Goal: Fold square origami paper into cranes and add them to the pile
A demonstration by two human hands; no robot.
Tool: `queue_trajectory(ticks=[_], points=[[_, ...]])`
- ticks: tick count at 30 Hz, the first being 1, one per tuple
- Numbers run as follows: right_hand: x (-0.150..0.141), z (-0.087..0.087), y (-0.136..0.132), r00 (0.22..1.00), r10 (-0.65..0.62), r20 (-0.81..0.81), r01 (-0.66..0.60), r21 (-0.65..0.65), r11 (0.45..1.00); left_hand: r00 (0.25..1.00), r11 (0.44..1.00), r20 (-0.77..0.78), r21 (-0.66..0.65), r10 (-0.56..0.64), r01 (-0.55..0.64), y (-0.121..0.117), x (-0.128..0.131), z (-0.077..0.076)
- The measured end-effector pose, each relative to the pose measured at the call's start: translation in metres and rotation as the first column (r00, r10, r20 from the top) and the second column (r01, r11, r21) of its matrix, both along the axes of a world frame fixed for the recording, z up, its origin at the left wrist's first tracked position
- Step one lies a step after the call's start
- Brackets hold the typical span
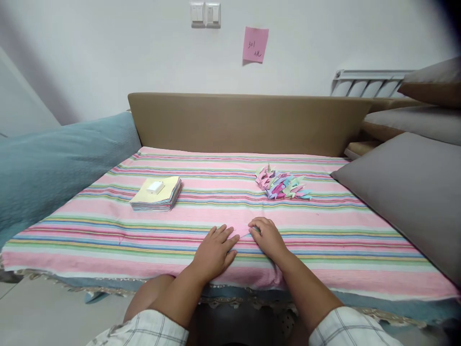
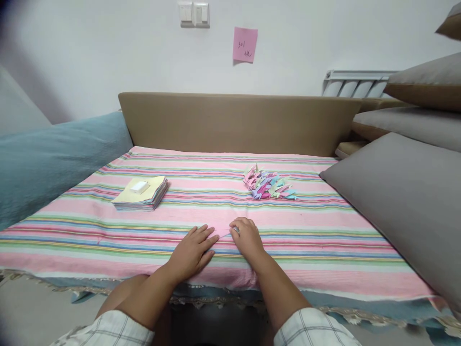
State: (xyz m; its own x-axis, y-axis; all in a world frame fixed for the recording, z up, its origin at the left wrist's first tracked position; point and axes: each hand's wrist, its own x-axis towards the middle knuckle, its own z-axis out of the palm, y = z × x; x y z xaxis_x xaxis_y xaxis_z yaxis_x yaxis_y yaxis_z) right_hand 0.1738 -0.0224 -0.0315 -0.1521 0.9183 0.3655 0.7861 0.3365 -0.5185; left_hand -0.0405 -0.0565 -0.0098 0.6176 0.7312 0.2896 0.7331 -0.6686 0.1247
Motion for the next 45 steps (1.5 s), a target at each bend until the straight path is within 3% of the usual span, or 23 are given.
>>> queue_trajectory(ticks=[5,8,12,17,24,27,30,33,35,37,40,42,45], points=[[0.007,0.008,-0.003,1.0,-0.009,-0.001,0.009,0.081,0.997,1.0,1.0,0.002,-0.019,0.007,-0.007,-0.001,0.001,0.002],[0.005,0.014,-0.009,0.987,0.154,0.04,-0.158,0.149,0.976,0.999,1.0,0.046,-0.018,0.004,-0.004,0.002,0.0,0.001],[0.002,0.015,-0.01,0.941,0.315,0.121,-0.328,0.11,0.938,0.986,0.999,0.167,0.026,0.014,-0.019,0.015,-0.003,-0.004],[0.003,0.012,-0.006,0.933,0.332,0.136,-0.344,0.077,0.936,0.982,0.998,0.188,0.062,-0.007,-0.004,0.031,-0.007,-0.008],[0.0,0.016,-0.007,0.948,0.31,0.07,-0.315,0.074,0.946,0.984,0.994,0.176,0.101,0.018,-0.036,0.031,-0.002,0.0],[-0.003,0.019,-0.009,0.962,0.273,-0.02,-0.271,0.073,0.96,0.959,0.994,0.263,0.017,0.101,-0.11,0.03,-0.001,0.005],[-0.008,0.023,-0.011,0.954,0.208,-0.214,-0.207,0.026,0.978,0.877,0.978,0.435,-0.128,0.202,-0.162,0.03,-0.001,0.008],[-0.014,0.024,-0.012,0.876,0.076,-0.477,-0.156,-0.13,0.979,0.749,0.95,0.591,-0.249,0.301,-0.186,0.032,-0.002,0.007],[-0.017,0.022,-0.01,0.797,-0.044,-0.602,-0.163,-0.284,0.945,0.704,0.944,0.629,-0.222,0.331,-0.245,0.034,-0.003,0.007],[-0.018,0.02,-0.007,0.76,-0.128,-0.637,-0.176,-0.392,0.903,0.743,0.954,0.605,-0.102,0.285,-0.282,0.032,-0.004,0.007],[-0.017,0.018,-0.004,0.835,-0.13,-0.535,-0.102,-0.383,0.918,0.896,0.981,0.424,0.072,0.134,-0.181,0.023,0.0,0.007],[-0.015,0.019,-0.004,0.914,-0.103,-0.392,-0.029,-0.318,0.948,0.965,0.992,0.26,0.111,0.036,-0.066,0.014,0.005,0.006],[-0.013,0.021,-0.005,0.974,-0.082,-0.212,0.028,-0.246,0.969,0.998,0.996,0.053,0.09,-0.034,0.029,0.001,0.015,-0.001]])
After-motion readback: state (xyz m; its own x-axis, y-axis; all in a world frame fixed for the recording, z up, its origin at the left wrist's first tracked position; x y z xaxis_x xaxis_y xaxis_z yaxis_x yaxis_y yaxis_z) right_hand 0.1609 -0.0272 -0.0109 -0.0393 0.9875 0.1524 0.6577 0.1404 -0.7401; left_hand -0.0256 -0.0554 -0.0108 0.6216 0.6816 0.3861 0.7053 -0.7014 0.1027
